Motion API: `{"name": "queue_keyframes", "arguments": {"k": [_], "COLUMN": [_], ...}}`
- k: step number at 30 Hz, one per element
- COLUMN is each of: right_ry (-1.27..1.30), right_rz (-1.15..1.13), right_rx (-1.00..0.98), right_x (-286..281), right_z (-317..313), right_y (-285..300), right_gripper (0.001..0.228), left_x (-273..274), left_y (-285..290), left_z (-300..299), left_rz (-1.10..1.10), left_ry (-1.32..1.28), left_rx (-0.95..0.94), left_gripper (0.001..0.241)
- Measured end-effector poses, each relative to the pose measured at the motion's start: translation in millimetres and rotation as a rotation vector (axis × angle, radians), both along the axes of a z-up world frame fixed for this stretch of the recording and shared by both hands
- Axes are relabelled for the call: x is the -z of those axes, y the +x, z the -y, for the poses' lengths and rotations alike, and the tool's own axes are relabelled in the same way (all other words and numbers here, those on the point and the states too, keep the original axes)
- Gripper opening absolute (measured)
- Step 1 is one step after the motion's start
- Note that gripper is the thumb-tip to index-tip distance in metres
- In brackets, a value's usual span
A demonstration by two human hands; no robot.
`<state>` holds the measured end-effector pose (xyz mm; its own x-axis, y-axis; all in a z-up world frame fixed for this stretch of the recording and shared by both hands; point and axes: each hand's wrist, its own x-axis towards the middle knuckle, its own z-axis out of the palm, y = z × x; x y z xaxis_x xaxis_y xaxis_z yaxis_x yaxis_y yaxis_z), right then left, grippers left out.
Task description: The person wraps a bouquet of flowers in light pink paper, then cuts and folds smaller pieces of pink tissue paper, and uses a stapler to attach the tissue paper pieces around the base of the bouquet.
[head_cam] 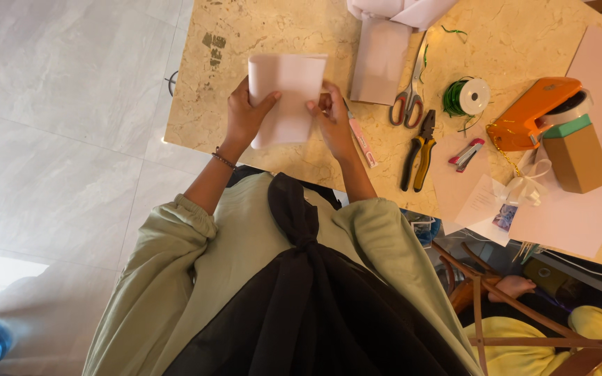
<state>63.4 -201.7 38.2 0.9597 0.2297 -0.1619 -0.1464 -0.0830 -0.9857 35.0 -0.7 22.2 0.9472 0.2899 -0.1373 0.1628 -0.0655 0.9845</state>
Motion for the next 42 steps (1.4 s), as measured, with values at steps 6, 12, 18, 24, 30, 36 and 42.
{"name": "queue_keyframes", "arguments": {"k": [6, 12, 18, 24, 30, 36, 42], "right_ry": [-0.367, -0.500, -0.487, -0.373, -0.140, -0.080, -0.240], "right_rz": [0.383, 0.470, 0.429, 0.357, 0.154, 0.089, 0.250], "right_rx": [0.090, 0.161, 0.202, 0.244, 0.290, 0.354, 0.396], "right_x": [7.2, -0.2, -2.0, -8.8, -12.0, -18.4, -16.4], "right_z": [11.4, 3.4, 9.5, 20.9, 21.1, 27.2, 25.0], "right_y": [-24.7, -29.2, -32.0, -30.3, -36.0, -43.6, -38.3], "right_gripper": [0.014, 0.013, 0.012, 0.010, 0.012, 0.013, 0.007], "left_x": [-0.2, -9.8, -9.2, -17.9, -57.9, -57.8, -38.2], "left_y": [5.7, 21.7, 22.6, 25.2, 24.1, 18.0, 25.0], "left_z": [5.4, 10.9, 13.7, 21.9, 26.9, 20.3, 14.8], "left_rz": [0.105, 0.142, 0.148, 0.109, 0.050, -0.004, 0.180], "left_ry": [-0.003, -0.025, -0.073, -0.156, -0.271, -0.359, -0.170], "left_rx": [0.074, 0.157, 0.152, 0.152, 0.182, 0.276, 0.334], "left_gripper": [0.032, 0.034, 0.043, 0.040, 0.038, 0.036, 0.035]}}
